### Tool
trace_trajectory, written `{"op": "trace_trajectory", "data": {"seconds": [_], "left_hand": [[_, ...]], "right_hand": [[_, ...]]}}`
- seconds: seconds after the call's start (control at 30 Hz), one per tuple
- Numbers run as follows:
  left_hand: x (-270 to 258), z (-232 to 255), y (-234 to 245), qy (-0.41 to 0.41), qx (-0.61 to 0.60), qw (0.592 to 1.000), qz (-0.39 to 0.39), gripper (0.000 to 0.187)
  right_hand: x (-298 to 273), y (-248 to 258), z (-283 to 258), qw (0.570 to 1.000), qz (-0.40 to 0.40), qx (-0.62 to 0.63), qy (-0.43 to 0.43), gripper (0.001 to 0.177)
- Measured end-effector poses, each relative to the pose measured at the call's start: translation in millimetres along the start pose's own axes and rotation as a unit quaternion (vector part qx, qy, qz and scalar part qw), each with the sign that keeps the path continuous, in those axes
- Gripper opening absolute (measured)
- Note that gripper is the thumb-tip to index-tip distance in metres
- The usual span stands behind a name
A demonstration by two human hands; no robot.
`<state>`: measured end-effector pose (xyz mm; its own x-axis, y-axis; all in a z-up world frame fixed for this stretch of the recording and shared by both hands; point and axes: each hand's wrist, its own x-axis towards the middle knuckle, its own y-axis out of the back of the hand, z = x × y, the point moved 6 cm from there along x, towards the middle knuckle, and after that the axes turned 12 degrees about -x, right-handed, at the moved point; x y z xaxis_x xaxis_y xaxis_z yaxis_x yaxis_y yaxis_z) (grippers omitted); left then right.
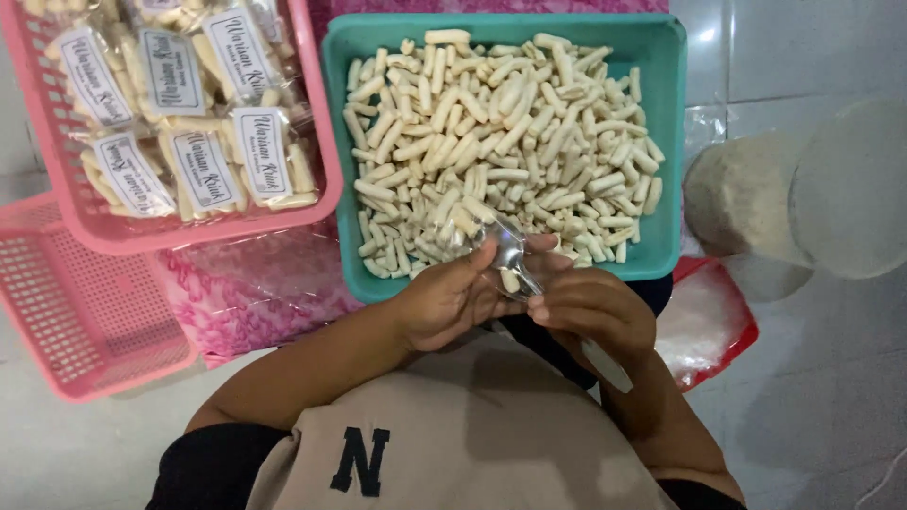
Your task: Manually packing small cylindrical snacks into clear plastic bags from a large tray on the floor.
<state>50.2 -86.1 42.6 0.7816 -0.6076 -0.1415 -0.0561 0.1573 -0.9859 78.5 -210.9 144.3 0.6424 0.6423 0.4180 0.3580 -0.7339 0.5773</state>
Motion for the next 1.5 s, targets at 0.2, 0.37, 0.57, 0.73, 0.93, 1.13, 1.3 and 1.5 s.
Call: {"op": "trace_trajectory", "data": {"seconds": [0.2, 0.37, 0.57, 0.73, 0.93, 1.13, 1.3, 1.5], "left_hand": [[5, 25, 23, -0.087, -0.068, 0.991, 0.070, 0.068], [5, 35, 40, -0.155, -0.157, 0.971, 0.092, 0.049], [-6, 60, 34, -0.182, -0.176, 0.966, 0.050, 0.035], [-26, 95, 9, -0.254, -0.119, 0.959, 0.024, 0.028], [-28, 83, 35, -0.254, -0.104, 0.956, 0.103, 0.030], [-28, 86, 45, -0.294, 0.028, 0.937, 0.188, 0.037], [-32, 92, 45, -0.319, -0.017, 0.932, 0.170, 0.048], [-30, 92, 48, -0.344, -0.052, 0.919, 0.184, 0.048]], "right_hand": [[-11, 17, 10, 0.995, 0.038, 0.084, 0.034, 0.025], [-11, 19, 10, 0.994, 0.076, -0.022, 0.080, 0.017], [-29, 54, 19, 0.976, 0.216, -0.029, 0.014, 0.022], [-40, 77, 60, 0.940, 0.309, -0.082, -0.117, 0.011], [-9, 57, 74, 0.932, 0.250, -0.171, -0.197, 0.016], [12, 36, 98, 0.950, 0.200, -0.116, -0.210, 0.029], [-2, 39, 117, 0.931, 0.187, 0.009, -0.313, 0.040], [-24, 33, 151, 0.876, 0.233, 0.147, -0.396, 0.023]]}}
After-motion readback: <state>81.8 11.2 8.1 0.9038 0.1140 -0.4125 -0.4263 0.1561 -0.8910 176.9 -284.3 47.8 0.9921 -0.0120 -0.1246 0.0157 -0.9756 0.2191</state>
